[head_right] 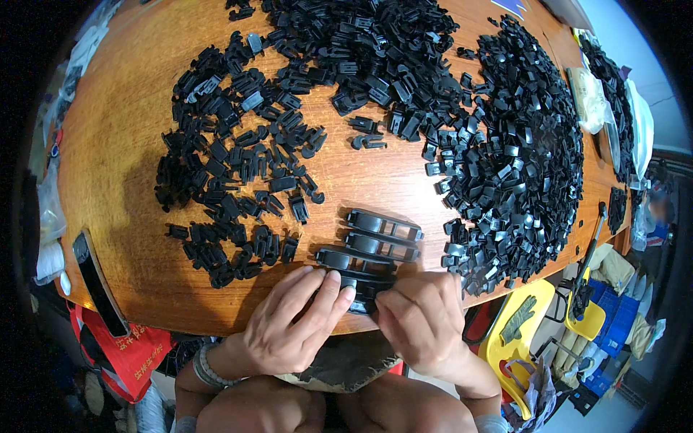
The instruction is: The person assembles plastic components by fitting and snapping plastic pieces together by hand, tapping them with a small mallet, and arranging the assembled parts in a row on the table.
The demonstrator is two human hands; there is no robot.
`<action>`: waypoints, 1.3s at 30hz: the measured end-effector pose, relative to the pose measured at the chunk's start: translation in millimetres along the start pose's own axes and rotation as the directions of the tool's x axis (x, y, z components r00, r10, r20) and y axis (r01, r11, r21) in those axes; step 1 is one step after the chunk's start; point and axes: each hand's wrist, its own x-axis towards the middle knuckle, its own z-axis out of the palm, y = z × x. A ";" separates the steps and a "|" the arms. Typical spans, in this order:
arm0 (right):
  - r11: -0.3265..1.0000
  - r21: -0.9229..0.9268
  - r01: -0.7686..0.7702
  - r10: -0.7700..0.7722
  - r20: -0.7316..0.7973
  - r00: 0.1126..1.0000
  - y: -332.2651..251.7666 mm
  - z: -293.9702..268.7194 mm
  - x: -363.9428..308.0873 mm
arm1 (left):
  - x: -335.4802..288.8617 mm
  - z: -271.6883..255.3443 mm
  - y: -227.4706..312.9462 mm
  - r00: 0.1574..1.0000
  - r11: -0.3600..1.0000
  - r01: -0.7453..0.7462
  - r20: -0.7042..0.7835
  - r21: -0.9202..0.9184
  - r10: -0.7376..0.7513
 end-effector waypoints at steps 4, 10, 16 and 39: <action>0.997 -0.036 0.075 -0.075 -0.008 0.997 -2.7 2.2 -2.1 | -1.2 1.5 -0.5 1.000 1.000 0.000 -0.023 0.004 0.000; 0.998 -0.062 0.014 -0.014 -0.009 1.000 -3.8 5.0 -3.8 | 0.0 1.8 1.1 1.000 1.000 0.005 -0.026 0.011 -0.005; 0.999 0.019 -0.041 0.041 0.006 0.999 -0.5 1.8 -1.9 | -0.4 3.3 1.9 0.999 1.000 0.023 -0.039 0.006 -0.022; 0.986 0.137 -0.093 0.095 -0.007 0.995 2.3 -4.3 -3.6 | 0.6 -4.0 0.4 1.000 0.999 0.003 0.013 0.050 -0.004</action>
